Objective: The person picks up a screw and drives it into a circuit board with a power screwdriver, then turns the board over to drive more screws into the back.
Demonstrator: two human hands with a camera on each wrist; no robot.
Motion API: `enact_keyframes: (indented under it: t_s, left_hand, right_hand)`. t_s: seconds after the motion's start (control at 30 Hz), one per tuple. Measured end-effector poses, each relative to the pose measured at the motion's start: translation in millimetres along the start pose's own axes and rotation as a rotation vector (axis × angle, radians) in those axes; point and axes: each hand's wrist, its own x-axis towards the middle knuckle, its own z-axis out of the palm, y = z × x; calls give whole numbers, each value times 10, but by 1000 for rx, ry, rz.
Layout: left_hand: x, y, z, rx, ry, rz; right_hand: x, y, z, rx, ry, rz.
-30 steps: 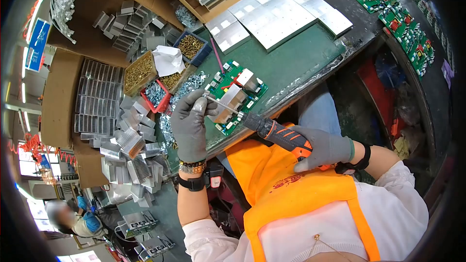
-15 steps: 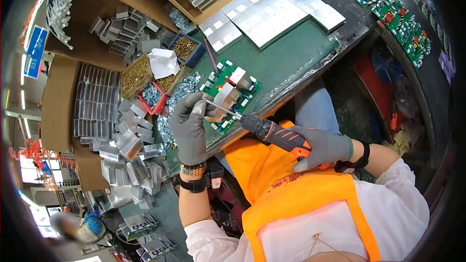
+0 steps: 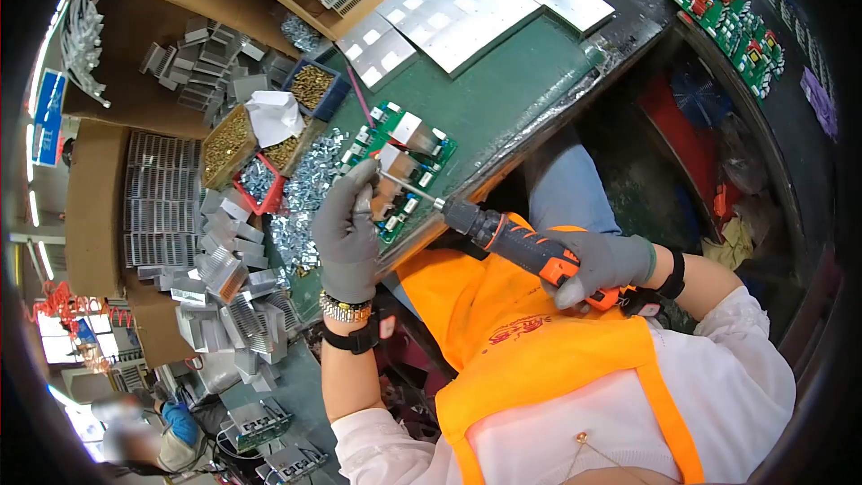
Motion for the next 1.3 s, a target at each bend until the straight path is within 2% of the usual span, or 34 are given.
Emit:
enact_keyframes:
  t_s: [0.03,0.07,0.1,0.17,0.2,0.23,0.3,0.6,1.07,1.3]
  left_hand:
    - [12,-5,-4,207,-52,130]
    - [24,-3,-38,338,-89,161]
    - [32,-18,3,333,-89,155]
    - [75,-54,83,671,-136,299]
    - [44,-52,175,733,-181,218]
    - [2,-69,257,731,-180,213]
    - [-64,-115,389,935,-207,51]
    - [-79,-172,387,923,-201,88]
    - [-79,-330,493,1027,-53,179]
    - [-82,-353,485,1049,-66,180]
  right_hand:
    - [-35,49,-36,7,9,7]
    - [-63,104,-86,-112,81,-13]
    - [-85,140,-126,-235,149,-34]
    - [-131,190,-140,-213,188,-1]
    - [-144,212,-139,-192,225,24]
    - [-128,252,-158,-193,224,29]
    - [-56,363,-223,-158,231,38]
    - [173,369,-212,-182,199,39]
    - [241,389,-199,-186,230,53]
    - [283,429,-236,-209,230,62]
